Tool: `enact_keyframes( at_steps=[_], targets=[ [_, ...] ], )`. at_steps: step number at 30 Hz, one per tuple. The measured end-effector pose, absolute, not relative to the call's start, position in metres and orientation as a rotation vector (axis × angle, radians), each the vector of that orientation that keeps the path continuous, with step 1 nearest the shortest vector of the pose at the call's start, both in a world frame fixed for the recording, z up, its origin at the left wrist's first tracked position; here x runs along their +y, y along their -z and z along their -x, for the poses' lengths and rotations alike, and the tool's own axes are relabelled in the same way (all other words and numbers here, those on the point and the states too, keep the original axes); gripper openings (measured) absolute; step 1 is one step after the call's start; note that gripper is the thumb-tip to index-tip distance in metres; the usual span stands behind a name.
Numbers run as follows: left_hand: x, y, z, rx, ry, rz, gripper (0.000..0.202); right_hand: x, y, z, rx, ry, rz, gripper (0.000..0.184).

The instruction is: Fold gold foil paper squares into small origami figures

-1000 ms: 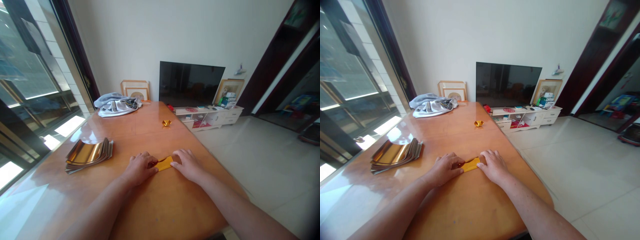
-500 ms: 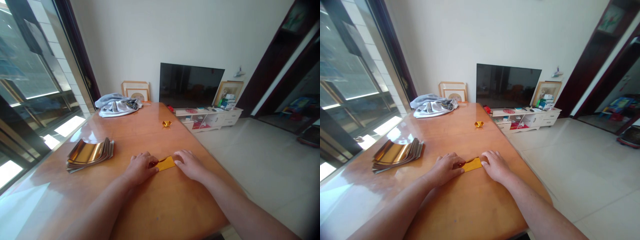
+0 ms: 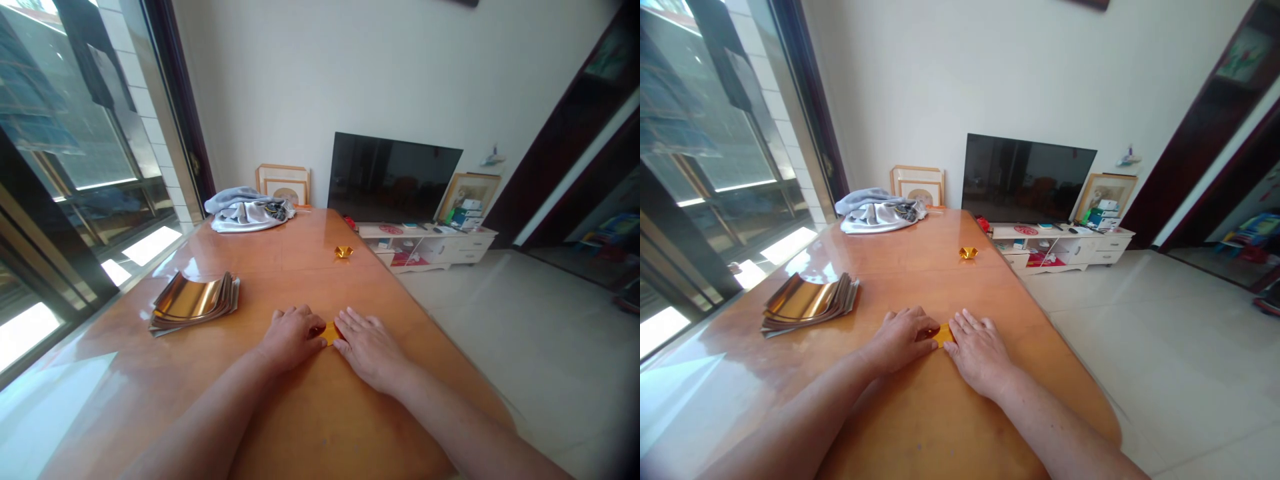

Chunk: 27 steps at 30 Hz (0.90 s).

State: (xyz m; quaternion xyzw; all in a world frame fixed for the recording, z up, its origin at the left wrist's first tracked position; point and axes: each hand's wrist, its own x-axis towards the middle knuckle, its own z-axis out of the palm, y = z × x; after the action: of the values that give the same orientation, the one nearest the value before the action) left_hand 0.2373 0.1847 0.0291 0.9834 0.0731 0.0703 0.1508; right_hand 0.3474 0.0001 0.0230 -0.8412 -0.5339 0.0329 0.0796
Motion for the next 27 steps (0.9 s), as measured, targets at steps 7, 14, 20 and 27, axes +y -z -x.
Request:
enact_keyframes(
  at_steps=[7, 14, 20, 27],
  targets=[
    [0.181, -0.033, -0.235, 0.191, -0.215, -2.896, 0.021, -0.006, -0.017, -0.347, -1.507, -0.05, 2.58, 0.066],
    [0.17, -0.039, -0.233, 0.132, -0.305, -3.03, 0.02, -0.007, -0.016, -0.348, -1.516, -0.072, 2.557, 0.067],
    [0.168, -0.048, -0.231, 0.088, -0.26, -3.093, 0.021, -0.008, -0.016, -0.349, -1.513, -0.089, 2.55, 0.068],
    [0.174, -0.054, -0.228, 0.165, -0.224, -3.095, 0.029, -0.009, -0.016, -0.35, -1.502, -0.115, 2.547, 0.066]
  ],
)
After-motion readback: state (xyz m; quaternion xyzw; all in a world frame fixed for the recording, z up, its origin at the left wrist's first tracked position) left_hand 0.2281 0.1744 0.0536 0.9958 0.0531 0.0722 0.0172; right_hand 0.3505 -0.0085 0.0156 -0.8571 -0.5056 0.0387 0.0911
